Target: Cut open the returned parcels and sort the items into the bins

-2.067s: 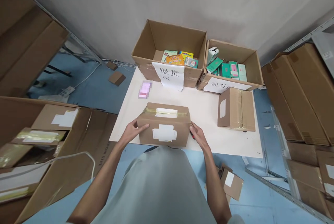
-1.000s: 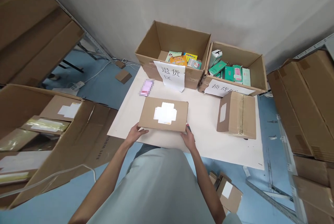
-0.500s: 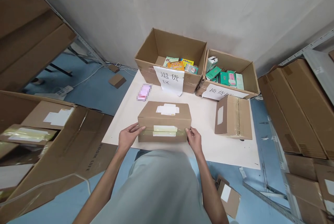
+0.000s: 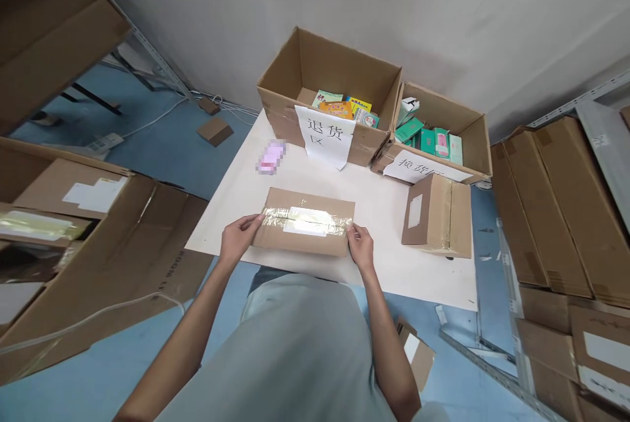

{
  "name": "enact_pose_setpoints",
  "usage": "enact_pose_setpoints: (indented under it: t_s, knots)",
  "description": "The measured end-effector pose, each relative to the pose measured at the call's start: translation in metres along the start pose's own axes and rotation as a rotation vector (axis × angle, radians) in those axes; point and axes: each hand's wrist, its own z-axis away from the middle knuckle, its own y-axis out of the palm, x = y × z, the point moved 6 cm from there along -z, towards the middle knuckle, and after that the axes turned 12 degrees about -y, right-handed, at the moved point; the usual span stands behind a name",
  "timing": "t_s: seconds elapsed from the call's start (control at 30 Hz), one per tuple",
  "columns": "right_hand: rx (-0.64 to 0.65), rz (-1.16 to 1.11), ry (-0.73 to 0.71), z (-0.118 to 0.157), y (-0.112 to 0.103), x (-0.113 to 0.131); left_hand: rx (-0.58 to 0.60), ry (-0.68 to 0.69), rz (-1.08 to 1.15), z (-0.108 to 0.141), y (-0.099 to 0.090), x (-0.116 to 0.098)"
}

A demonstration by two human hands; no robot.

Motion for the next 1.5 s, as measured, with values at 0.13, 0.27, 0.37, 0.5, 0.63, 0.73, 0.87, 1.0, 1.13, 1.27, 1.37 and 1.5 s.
enact_pose_setpoints:
  t_s: [0.13,0.27,0.37,0.5,0.63,0.73,0.87,1.0,1.13,1.27,1.37,1.5]
  knots:
    - [-0.056,-0.073,0.102,0.016,-0.003,-0.015,0.039,-0.018,0.039,0.002,-0.005,0.020]
    - [-0.037,-0.123,0.093,0.029,0.004,-0.019,0.086,0.028,0.067,0.012,0.003,0.020]
    - [-0.019,-0.128,0.052,0.029,0.011,-0.018,0.072,0.062,0.051,0.021,0.010,0.012]
    - [-0.061,-0.077,0.057,0.020,0.000,-0.025,0.036,0.089,0.032,0.042,0.015,-0.004]
    - [-0.125,-0.073,0.063,0.015,-0.032,-0.043,0.103,0.243,0.042,0.084,0.028,-0.036]
    - [-0.149,-0.074,0.079,0.015,-0.054,-0.060,0.179,0.315,-0.008,0.117,0.042,-0.057]
    - [-0.165,-0.036,0.101,0.016,-0.069,-0.076,0.250,0.352,-0.068,0.141,0.059,-0.073]
    - [-0.170,-0.037,0.092,0.013,-0.070,-0.077,0.215,0.364,-0.126,0.140,0.056,-0.077]
    - [-0.160,-0.098,0.075,0.011,-0.056,-0.065,0.119,0.329,-0.149,0.114,0.038,-0.070]
    - [-0.132,-0.116,0.030,0.008,-0.031,-0.039,-0.023,0.204,-0.178,0.070,0.019,-0.049]
    - [-0.127,-0.010,-0.019,0.009,-0.013,-0.011,-0.071,0.079,-0.188,0.039,0.009,-0.025]
    - [-0.072,0.149,-0.112,0.015,0.013,0.043,-0.083,-0.021,-0.088,0.011,-0.011,0.004]
